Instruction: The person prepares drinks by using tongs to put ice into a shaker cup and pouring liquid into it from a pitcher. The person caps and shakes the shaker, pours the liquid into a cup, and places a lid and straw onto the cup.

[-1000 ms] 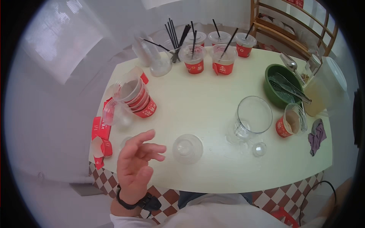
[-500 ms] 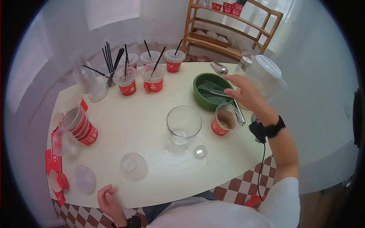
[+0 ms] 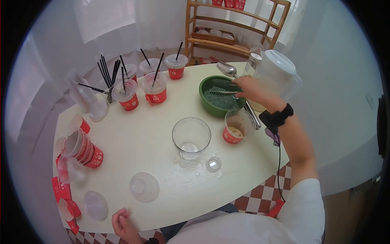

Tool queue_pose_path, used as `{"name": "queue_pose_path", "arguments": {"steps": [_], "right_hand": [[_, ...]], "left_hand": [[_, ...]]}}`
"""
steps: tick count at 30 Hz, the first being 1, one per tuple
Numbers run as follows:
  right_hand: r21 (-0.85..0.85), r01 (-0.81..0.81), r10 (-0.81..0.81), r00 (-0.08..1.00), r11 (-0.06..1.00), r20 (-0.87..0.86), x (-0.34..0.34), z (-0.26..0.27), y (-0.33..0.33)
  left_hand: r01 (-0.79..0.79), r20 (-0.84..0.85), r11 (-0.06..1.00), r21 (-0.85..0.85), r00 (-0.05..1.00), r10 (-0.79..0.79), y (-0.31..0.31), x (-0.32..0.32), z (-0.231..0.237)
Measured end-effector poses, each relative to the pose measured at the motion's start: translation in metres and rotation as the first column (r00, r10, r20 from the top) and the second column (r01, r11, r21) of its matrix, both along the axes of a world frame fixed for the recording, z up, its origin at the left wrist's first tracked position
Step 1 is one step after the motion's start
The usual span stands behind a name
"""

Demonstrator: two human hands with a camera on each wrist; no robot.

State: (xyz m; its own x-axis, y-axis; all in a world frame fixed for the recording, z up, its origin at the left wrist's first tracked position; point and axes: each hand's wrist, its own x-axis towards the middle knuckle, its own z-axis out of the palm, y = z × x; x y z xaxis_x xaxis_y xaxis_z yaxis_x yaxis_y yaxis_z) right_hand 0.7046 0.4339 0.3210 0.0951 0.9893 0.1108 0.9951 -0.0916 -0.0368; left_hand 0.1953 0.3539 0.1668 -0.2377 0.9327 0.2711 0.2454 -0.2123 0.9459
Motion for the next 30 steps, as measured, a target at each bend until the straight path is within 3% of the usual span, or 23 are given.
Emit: {"name": "queue_pose_path", "arguments": {"steps": [2, 5, 7, 8, 10, 14, 18, 21, 24, 26, 30], "right_hand": [[0.189, -0.086, 0.094, 0.995, 0.978, -0.038, -0.004, 0.026, -0.028], [0.157, -0.022, 0.032, 0.998, 0.987, -0.058, -0.036, 0.078, -0.071], [-0.081, -0.010, 0.027, 0.979, 0.997, 0.203, -0.048, 0.091, -0.089], [-0.087, 0.001, 0.016, 0.980, 0.996, 0.201, -0.051, 0.086, -0.094], [-0.166, -0.107, 0.156, 0.936, 0.980, 0.317, -0.057, 0.073, -0.095], [-0.303, -0.096, 0.181, 0.947, 0.948, 0.265, -0.049, 0.033, -0.073], [-0.286, -0.188, 0.275, 0.911, 0.940, 0.306, -0.051, 0.025, -0.063], [-0.180, -0.211, 0.264, 0.894, 0.961, 0.362, -0.052, 0.037, -0.066], [-0.108, -0.197, 0.220, 0.931, 0.974, 0.290, -0.049, 0.052, -0.074], [-0.123, -0.060, 0.103, 0.922, 0.991, 0.372, -0.053, 0.061, -0.080], [-0.128, 0.021, 0.028, 0.930, 0.992, 0.367, -0.054, 0.072, -0.088]], "left_hand": [[-0.002, -0.012, 1.000, -0.008, 1.000, 0.002, 0.000, -0.001, 0.000], [0.001, -0.012, 1.000, 0.001, 1.000, -0.001, 0.002, -0.002, -0.002], [-0.043, -0.032, 0.999, -0.017, 0.999, 0.043, 0.002, 0.001, 0.000], [-0.031, -0.034, 0.999, -0.023, 0.999, 0.031, 0.003, 0.002, 0.000], [-0.047, -0.017, 0.999, 0.000, 0.999, 0.047, 0.004, 0.004, 0.000], [0.029, 0.011, 0.999, 0.043, 1.000, -0.030, 0.004, -0.012, -0.012], [0.008, 0.062, 1.000, 0.009, 0.998, -0.009, 0.000, -0.006, -0.005], [0.010, 0.061, 1.000, 0.008, 0.998, -0.010, 0.000, -0.003, -0.003], [0.021, 0.030, 1.000, 0.023, 0.999, -0.022, 0.000, -0.002, -0.003], [0.030, 0.019, 0.999, 0.037, 0.999, -0.031, 0.001, -0.003, -0.004], [0.065, 0.027, 0.997, 0.043, 0.997, -0.066, 0.001, -0.003, -0.003]]}}
